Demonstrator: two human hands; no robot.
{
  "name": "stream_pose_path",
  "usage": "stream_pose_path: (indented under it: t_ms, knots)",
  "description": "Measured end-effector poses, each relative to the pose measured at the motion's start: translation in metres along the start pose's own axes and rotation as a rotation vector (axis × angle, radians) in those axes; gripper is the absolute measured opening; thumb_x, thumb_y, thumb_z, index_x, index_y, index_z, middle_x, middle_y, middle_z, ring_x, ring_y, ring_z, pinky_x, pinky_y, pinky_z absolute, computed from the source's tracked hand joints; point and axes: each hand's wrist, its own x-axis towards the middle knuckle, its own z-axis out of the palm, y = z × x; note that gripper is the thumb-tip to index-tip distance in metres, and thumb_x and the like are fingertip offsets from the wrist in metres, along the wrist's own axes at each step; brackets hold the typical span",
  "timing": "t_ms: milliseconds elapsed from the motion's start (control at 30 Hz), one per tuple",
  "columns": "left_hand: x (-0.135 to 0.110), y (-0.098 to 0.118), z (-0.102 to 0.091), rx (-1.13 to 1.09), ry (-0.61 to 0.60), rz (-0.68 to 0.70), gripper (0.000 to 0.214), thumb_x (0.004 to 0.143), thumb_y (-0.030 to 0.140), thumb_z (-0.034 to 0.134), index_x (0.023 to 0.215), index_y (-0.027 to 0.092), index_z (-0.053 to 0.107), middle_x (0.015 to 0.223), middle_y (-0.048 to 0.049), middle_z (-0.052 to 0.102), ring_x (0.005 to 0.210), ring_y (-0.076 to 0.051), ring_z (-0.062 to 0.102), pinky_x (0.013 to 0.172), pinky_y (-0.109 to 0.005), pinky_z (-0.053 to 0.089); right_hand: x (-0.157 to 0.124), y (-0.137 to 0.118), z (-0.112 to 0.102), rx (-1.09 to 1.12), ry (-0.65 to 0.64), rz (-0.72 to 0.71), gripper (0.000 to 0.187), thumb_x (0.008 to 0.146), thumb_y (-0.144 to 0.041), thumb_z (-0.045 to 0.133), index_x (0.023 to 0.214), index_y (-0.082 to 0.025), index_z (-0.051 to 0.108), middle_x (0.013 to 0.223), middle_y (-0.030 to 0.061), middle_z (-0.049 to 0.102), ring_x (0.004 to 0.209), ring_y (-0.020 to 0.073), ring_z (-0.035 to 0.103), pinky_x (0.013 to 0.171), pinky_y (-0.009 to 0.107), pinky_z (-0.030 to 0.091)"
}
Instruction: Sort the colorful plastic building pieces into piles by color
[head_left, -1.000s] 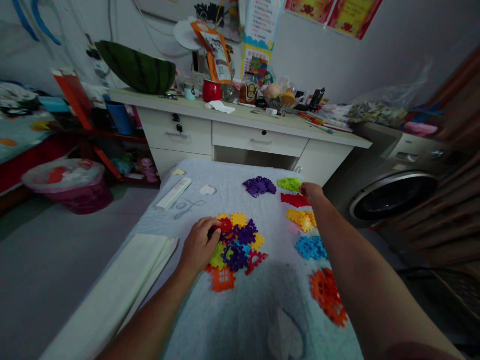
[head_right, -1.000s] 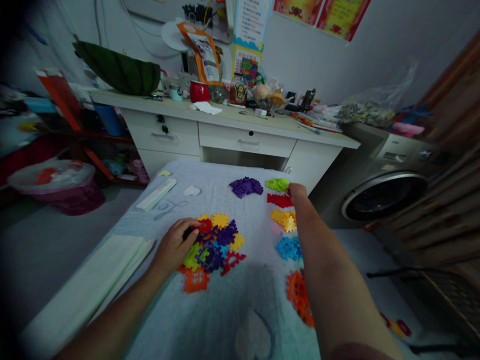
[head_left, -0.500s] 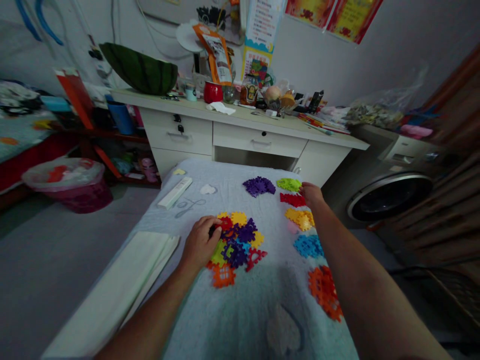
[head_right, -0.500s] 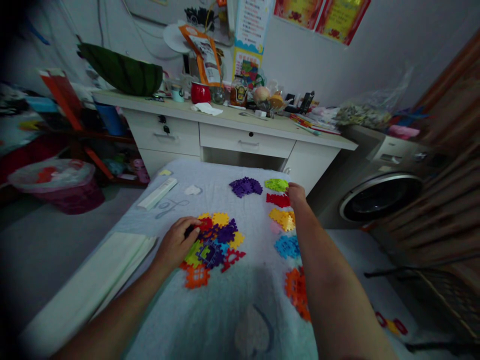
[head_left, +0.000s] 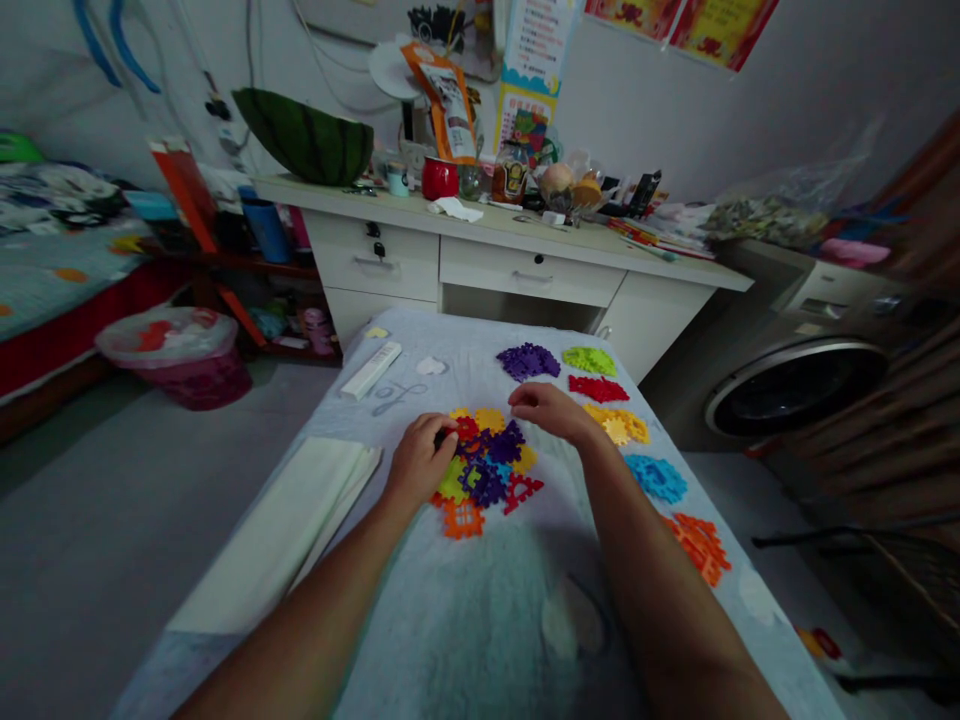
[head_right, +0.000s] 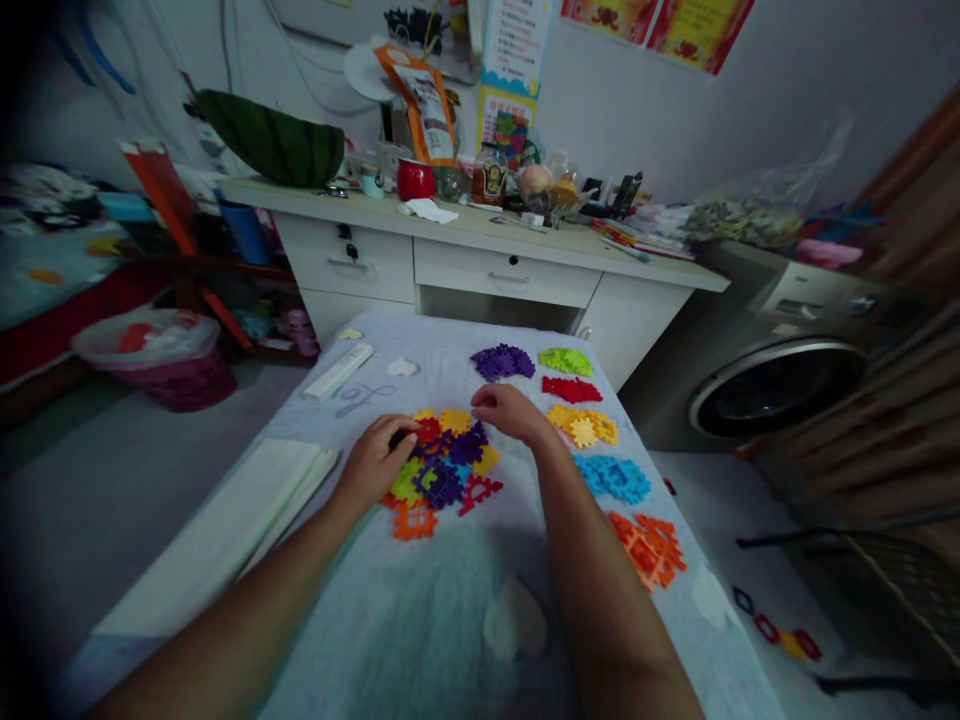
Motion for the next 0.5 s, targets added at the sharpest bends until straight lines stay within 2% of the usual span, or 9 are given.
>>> stream_pose_path:
  t_ms: [100,200,267,367,500]
  knots:
    - [0.000,-0.001,0.000,0.001,0.004,-0.001,0.017,0.085,0.027,0.049,0.094,0.021,0.063,0.102,-0.0060,0.065,0.101,-0.021,0.060,0.095,-0.039,0.046,-0.010,-0.010,0.015,-0.374,-0.073,-0.074,0.024,0.072,-0.018,0.068,0.096,-0.017,0.068,0.100,0.0069,0.065,0.094,0.0189,0.058,0.086,0.033,0.044]
    - [-0.001,-0.002,0.000,0.000,0.012,0.000,0.017,0.085,0.026,0.050,0.094,0.021,0.063,0.102,-0.0061,0.065,0.101,-0.021,0.059,0.095,-0.039,0.046,-0.015,-0.010,0.019,-0.531,-0.159,-0.036,0.038,0.070,-0.019,0.073,0.107,-0.017,0.067,0.111,0.0109,0.062,0.103,0.0228,0.056,0.090,0.035,0.043]
    - [-0.001,-0.002,0.000,-0.001,0.015,0.006,0.018,0.085,0.026,0.050,0.095,0.020,0.063,0.103,-0.0061,0.064,0.101,-0.021,0.059,0.095,-0.039,0.046,-0.016,-0.007,0.019,-0.556,-0.195,-0.009,0.041,0.070,-0.018,0.074,0.110,-0.015,0.066,0.111,0.0118,0.063,0.100,0.0224,0.058,0.088,0.033,0.044]
    - [-0.001,-0.001,0.000,-0.003,0.017,0.013,0.017,0.084,0.025,0.050,0.094,0.021,0.063,0.102,-0.0058,0.064,0.101,-0.021,0.059,0.096,-0.039,0.046,-0.016,-0.005,0.017,-0.527,-0.173,-0.006,0.038,0.072,-0.016,0.071,0.109,-0.014,0.066,0.109,0.0114,0.065,0.094,0.0204,0.059,0.085,0.031,0.044]
    - [0.000,-0.001,0.000,0.000,0.029,0.017,0.016,0.083,0.024,0.051,0.092,0.021,0.064,0.103,-0.0055,0.063,0.102,-0.021,0.059,0.097,-0.039,0.046,-0.014,-0.002,0.010,-0.394,-0.126,-0.040,0.018,0.081,-0.017,0.060,0.097,-0.017,0.068,0.095,0.0063,0.069,0.083,0.0165,0.059,0.077,0.027,0.043]
